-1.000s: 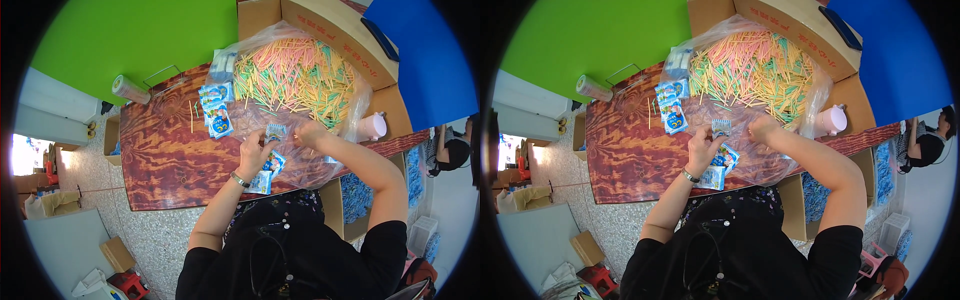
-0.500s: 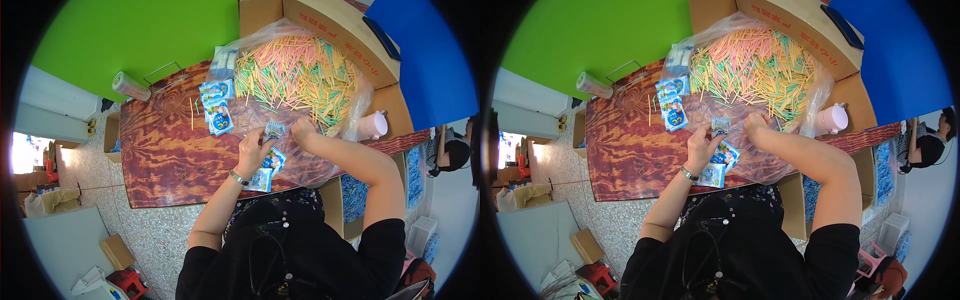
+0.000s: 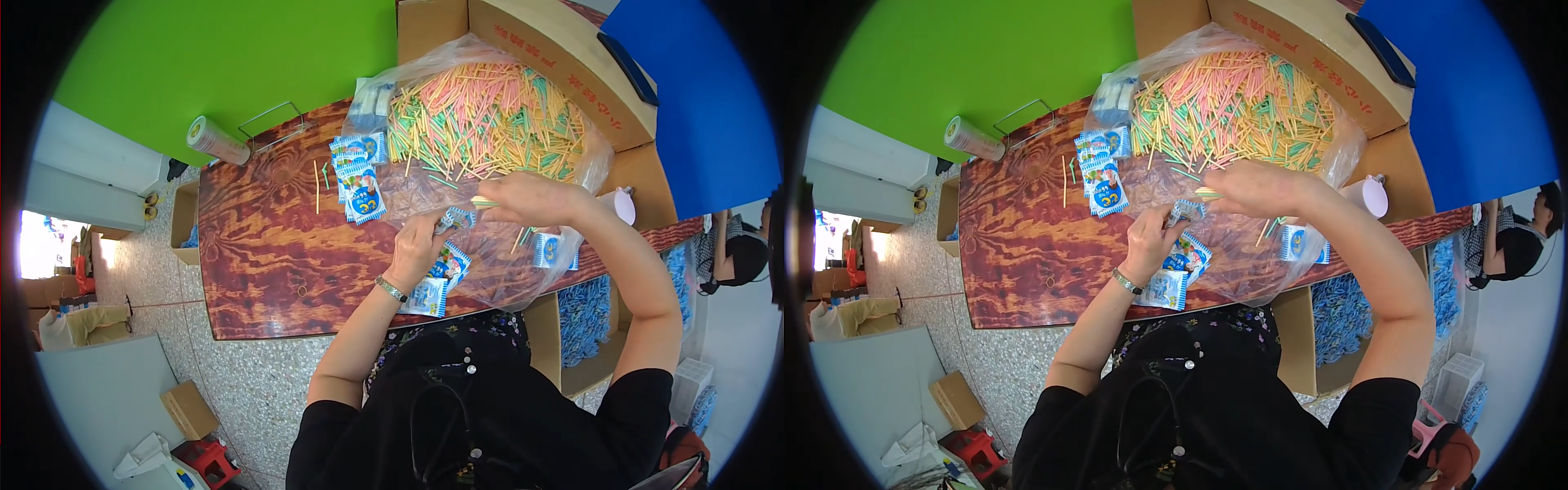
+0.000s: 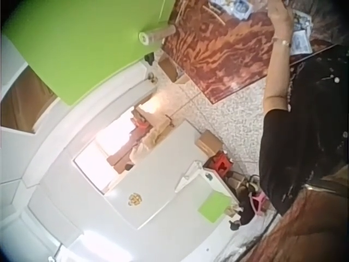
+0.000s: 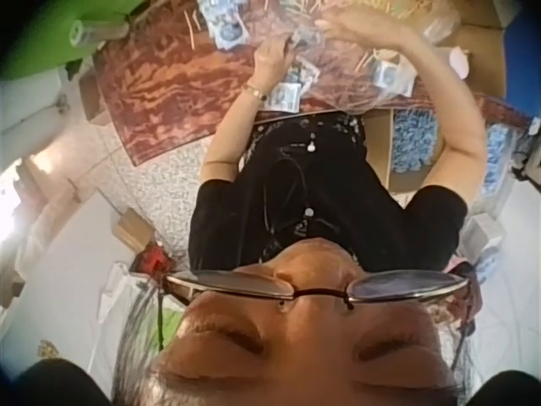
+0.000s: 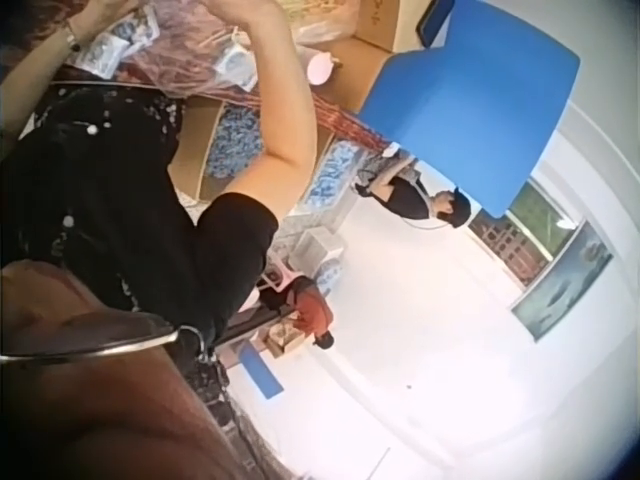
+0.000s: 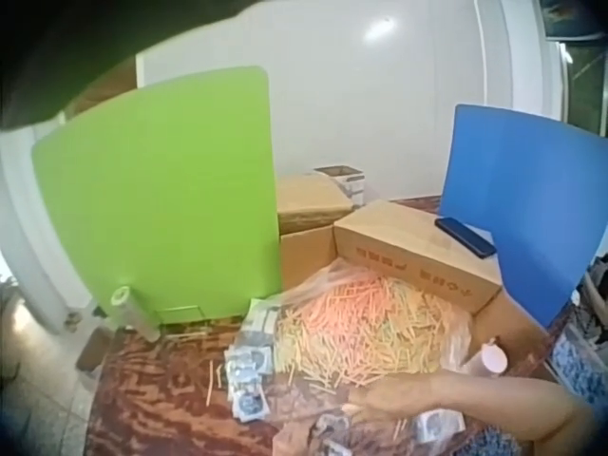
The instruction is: Packaging small blue packets into a cardboard box containing colorful padding material.
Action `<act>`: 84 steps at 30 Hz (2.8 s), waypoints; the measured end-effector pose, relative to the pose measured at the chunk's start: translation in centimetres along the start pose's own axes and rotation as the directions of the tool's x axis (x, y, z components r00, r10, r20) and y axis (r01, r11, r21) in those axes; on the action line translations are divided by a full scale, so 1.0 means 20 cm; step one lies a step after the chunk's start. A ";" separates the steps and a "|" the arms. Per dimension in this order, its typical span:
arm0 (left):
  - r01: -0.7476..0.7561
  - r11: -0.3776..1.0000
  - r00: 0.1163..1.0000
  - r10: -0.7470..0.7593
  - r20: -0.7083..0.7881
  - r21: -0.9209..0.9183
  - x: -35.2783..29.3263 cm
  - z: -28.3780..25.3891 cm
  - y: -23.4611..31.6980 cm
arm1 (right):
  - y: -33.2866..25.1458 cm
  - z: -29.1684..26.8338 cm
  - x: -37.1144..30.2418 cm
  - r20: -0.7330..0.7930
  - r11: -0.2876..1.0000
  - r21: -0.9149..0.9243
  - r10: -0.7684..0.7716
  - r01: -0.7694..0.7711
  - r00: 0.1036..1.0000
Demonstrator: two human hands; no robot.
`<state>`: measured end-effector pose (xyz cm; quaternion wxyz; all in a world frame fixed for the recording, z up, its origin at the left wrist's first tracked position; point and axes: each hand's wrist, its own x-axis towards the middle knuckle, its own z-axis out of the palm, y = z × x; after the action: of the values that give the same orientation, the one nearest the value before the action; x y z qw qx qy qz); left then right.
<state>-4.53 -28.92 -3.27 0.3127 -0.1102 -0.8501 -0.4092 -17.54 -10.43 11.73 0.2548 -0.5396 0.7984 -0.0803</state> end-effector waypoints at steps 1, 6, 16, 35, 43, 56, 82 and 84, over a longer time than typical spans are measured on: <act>0.000 1.000 1.000 -0.001 0.007 0.029 0.00 0.00 0.00 | -0.04 -0.02 0.00 -0.002 1.000 0.001 0.000 0.000 1.000; -0.004 0.999 1.000 0.003 0.005 0.039 0.01 0.01 -0.01 | -0.11 -0.03 0.05 0.007 0.990 -0.121 0.070 -0.069 0.997; -0.140 0.983 0.990 0.140 0.010 0.121 0.05 -0.01 -0.02 | -0.16 0.04 0.16 -0.042 0.944 -0.290 0.148 -0.154 0.988; 0.560 0.683 0.759 -0.650 -0.039 -0.470 -0.15 -0.05 -0.33 | 0.15 0.57 0.26 -0.332 0.940 0.339 0.166 -0.047 0.929; 0.213 0.928 0.922 -0.294 0.250 0.307 -0.14 -0.15 -0.24 | 0.16 0.83 0.30 -0.375 0.867 0.462 0.381 -0.187 0.845; 0.586 0.657 0.808 -0.515 0.286 -0.474 -0.20 -0.20 -0.29 | 0.04 0.60 0.29 -0.507 0.716 0.680 0.303 0.159 0.807; 0.518 0.795 0.854 -0.461 -0.241 0.315 -0.06 -0.26 -0.67 | 0.00 0.53 0.63 -0.577 0.895 0.439 0.217 0.075 0.788; 0.456 0.799 0.890 -0.392 -0.234 0.393 -0.01 -0.25 -0.65 | 0.04 0.61 0.40 -0.434 0.953 0.272 0.243 -0.131 0.867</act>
<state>-7.83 -41.14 -9.23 0.2886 0.1853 -0.8985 -0.2740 -14.53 -15.63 -1.57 0.1255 -0.3904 0.8698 -0.2744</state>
